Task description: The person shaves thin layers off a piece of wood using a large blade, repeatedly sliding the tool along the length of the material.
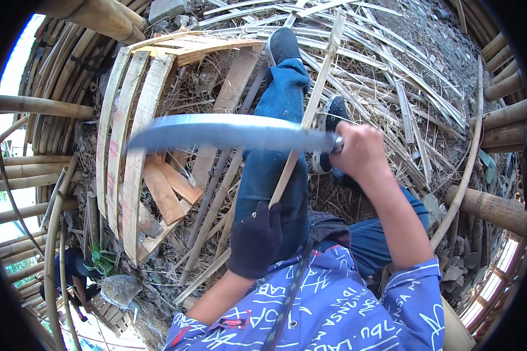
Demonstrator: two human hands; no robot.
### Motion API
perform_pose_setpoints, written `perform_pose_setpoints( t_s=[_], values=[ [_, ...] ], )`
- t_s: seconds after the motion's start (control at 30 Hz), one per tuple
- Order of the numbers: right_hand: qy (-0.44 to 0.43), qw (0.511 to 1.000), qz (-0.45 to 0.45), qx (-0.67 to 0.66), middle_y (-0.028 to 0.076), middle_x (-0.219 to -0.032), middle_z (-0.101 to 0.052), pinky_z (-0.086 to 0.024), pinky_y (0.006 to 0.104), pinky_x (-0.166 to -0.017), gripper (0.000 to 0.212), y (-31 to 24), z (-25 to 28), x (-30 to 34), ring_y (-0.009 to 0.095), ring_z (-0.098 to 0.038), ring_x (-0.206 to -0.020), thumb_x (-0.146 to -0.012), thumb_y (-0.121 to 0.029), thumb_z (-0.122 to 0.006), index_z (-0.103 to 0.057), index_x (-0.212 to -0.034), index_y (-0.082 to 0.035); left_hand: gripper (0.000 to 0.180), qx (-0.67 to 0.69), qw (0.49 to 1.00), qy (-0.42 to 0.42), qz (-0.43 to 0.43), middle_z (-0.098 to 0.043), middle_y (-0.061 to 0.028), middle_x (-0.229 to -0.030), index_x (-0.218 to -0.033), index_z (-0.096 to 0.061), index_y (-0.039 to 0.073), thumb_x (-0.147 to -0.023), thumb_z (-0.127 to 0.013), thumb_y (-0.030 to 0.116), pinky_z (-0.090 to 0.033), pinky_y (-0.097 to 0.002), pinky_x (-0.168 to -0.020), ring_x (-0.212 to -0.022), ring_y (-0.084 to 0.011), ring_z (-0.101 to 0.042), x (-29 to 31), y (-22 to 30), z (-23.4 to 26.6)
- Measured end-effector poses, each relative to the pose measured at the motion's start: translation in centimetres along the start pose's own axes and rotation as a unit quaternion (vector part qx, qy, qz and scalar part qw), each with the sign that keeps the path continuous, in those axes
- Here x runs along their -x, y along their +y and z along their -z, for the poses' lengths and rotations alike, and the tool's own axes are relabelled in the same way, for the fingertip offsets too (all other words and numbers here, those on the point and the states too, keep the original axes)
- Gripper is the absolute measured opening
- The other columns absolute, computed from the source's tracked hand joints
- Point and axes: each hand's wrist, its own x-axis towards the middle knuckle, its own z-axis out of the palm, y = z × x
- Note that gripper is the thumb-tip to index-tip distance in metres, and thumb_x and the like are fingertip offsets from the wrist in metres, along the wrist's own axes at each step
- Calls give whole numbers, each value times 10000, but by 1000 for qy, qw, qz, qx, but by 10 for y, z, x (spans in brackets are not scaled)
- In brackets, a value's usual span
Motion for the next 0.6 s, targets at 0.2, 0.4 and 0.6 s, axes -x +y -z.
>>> perform_pose_setpoints(
  t_s=[0.2, 0.4, 0.6],
  values=[
    [46, 993, -99, 35, 189, -735, -651, -531, 426, -719, 165, 43, 23, -50, 351, -657, -745, -682, -183, -649, -651, -770, -43, 223, 17, 1000, -20, 7, -530, -125, -477, -768, -544, 57, -912, -536, 227, -439, -389, -391, -422, -296, -573, -1, 8, 6],
    [34, 989, -120, 78, 193, -803, -667, -529, 422, -738, 169, 66, 40, -85, 343, -661, -783, -717, -184, -624, -665, -795, -40, 213, 58, 998, -23, 4, -517, -120, -485, -768, -530, 48, -907, -537, 208, -432, -398, -397, -435, -307, -565, 2, 4, 5],
    [152, 980, -97, -80, 153, -652, -631, -497, 397, -602, 146, 52, 43, -56, 307, -641, -630, -723, -149, -615, -648, -777, -17, 210, 94, 994, 9, 57, -532, -223, -530, -750, -564, 22, -885, -561, 183, -404, -476, -438, -494, -405, -556, -3, 4, 7]
  ],
)
